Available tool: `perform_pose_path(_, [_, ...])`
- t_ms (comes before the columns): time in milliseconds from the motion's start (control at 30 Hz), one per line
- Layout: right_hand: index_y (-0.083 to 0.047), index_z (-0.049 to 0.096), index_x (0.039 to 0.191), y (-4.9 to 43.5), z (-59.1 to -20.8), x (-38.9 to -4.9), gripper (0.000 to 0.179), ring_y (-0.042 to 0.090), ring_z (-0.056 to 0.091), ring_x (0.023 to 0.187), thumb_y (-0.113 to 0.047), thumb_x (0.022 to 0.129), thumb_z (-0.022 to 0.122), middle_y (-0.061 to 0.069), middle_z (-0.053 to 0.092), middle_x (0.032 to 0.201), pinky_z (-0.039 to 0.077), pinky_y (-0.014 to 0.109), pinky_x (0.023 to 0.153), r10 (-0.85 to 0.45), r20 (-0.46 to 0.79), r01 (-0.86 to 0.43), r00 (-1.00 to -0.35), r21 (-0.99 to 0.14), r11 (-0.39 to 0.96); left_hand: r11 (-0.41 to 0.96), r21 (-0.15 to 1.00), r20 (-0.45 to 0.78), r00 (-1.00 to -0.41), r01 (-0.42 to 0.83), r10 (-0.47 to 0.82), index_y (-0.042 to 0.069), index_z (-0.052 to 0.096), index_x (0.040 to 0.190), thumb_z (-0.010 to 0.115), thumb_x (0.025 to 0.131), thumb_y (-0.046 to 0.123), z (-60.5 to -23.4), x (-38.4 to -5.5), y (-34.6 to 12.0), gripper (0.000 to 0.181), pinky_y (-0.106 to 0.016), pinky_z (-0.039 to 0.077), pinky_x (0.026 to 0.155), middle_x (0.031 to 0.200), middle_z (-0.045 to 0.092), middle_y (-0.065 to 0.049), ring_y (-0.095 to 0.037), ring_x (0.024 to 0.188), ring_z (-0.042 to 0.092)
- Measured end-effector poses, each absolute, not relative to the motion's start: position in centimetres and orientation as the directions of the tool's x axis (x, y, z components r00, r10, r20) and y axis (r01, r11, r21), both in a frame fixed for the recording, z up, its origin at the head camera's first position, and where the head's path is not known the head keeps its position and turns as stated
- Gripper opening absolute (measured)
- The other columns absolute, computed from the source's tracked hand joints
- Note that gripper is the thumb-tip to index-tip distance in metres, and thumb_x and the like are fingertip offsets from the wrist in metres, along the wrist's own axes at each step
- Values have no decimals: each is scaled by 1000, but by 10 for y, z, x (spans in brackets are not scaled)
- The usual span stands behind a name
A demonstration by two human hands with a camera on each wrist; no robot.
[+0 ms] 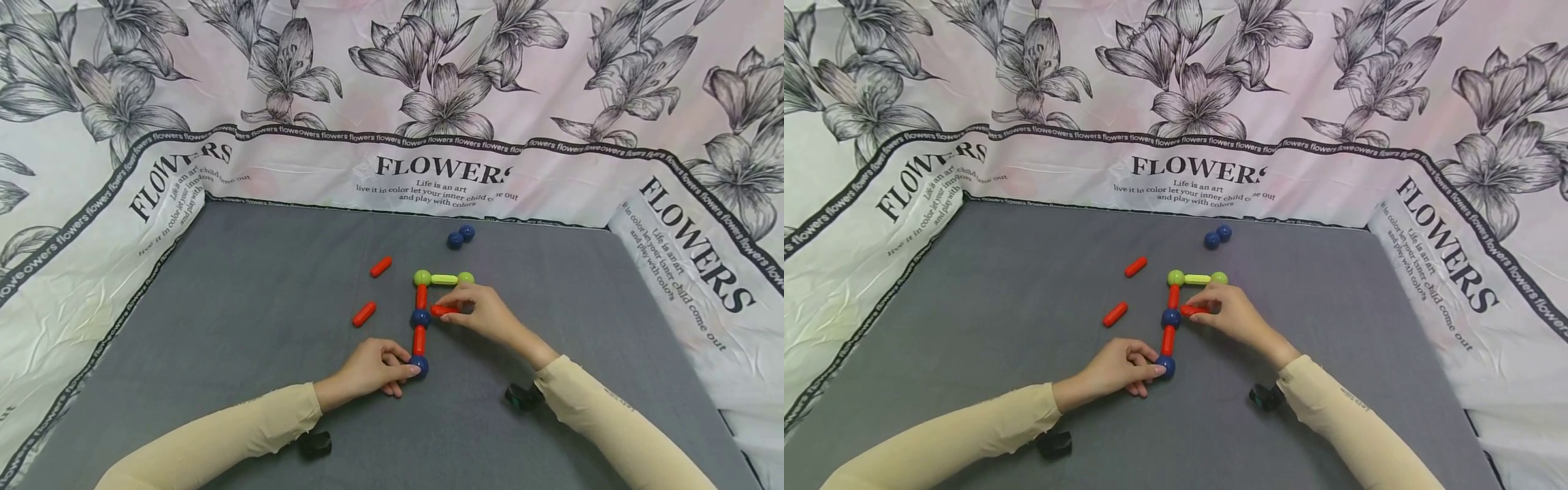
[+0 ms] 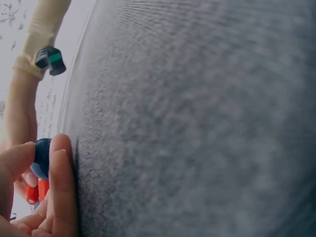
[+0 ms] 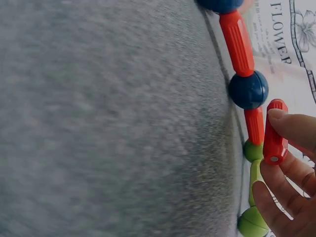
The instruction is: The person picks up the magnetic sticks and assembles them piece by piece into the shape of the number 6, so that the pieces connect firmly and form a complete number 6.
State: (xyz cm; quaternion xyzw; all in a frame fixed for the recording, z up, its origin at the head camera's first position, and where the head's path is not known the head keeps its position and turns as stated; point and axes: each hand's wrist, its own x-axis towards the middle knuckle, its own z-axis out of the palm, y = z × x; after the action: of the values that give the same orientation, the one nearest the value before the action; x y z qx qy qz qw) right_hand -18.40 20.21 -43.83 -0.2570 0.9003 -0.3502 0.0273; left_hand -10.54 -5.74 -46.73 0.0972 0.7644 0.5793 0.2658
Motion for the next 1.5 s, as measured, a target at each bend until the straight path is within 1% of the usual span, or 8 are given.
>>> perform_pose_path(200, [-25,77,103,204,-442,-179,23,7,56,78,-20,81,82,-9,70,91,49,25,71,-487,138,-454,-862,-636,624,274,935,-335,-816,-225,471,5,68,110,76,88,31,-462,-111,-61,35,-29,59,54,75,73,-6,-12,55,69])
perform_pose_path(300, [-25,77,103,204,-446,-177,23,6,56,77,-21,82,82,-9,69,89,49,24,70,-495,143,-464,-857,-633,620,269,935,-336,-817,-230,469,4,68,111,76,88,29,-460,-114,-63,35,-29,59,55,78,74,-8,-11,55,69])
perform_pose_path(533, [-25,77,103,203,-448,-175,23,5,57,76,-20,82,82,-9,68,88,50,23,69,-493,119,-445,-862,-642,624,292,940,-301,-827,-174,475,2,69,108,76,88,28,-458,-116,-64,33,-30,59,57,80,75,-12,-12,58,69])
perform_pose_path(733, [-24,78,102,201,-448,-175,22,4,56,74,-18,81,82,-9,68,87,49,22,67,-495,134,-461,-859,-624,631,327,936,-278,-841,-130,464,5,70,104,78,86,31,-458,-112,-62,33,-30,58,58,80,75,-10,-13,60,69])
perform_pose_path(933, [-23,78,101,199,-447,-174,21,4,53,70,-18,81,82,-10,66,85,46,21,64,-494,120,-452,-861,-626,636,350,931,-268,-849,-105,456,6,71,102,79,85,31,-462,-111,-60,31,-29,58,58,77,74,-7,-12,60,69])
perform_pose_path(1167, [-22,77,101,199,-445,-174,20,4,55,72,-19,82,82,-10,66,86,47,21,66,-501,117,-457,-857,-621,637,358,929,-261,-851,-93,456,6,72,99,78,85,31,-463,-111,-59,29,-29,57,58,77,74,-7,-12,60,69])
perform_pose_path(1500, [-22,76,102,200,-444,-175,20,5,57,73,-20,83,81,-9,68,89,48,21,67,-491,95,-440,-866,-613,656,382,921,-257,-858,-78,445,7,72,98,81,83,32,-459,-110,-58,30,-28,56,58,74,72,-6,-12,59,67])
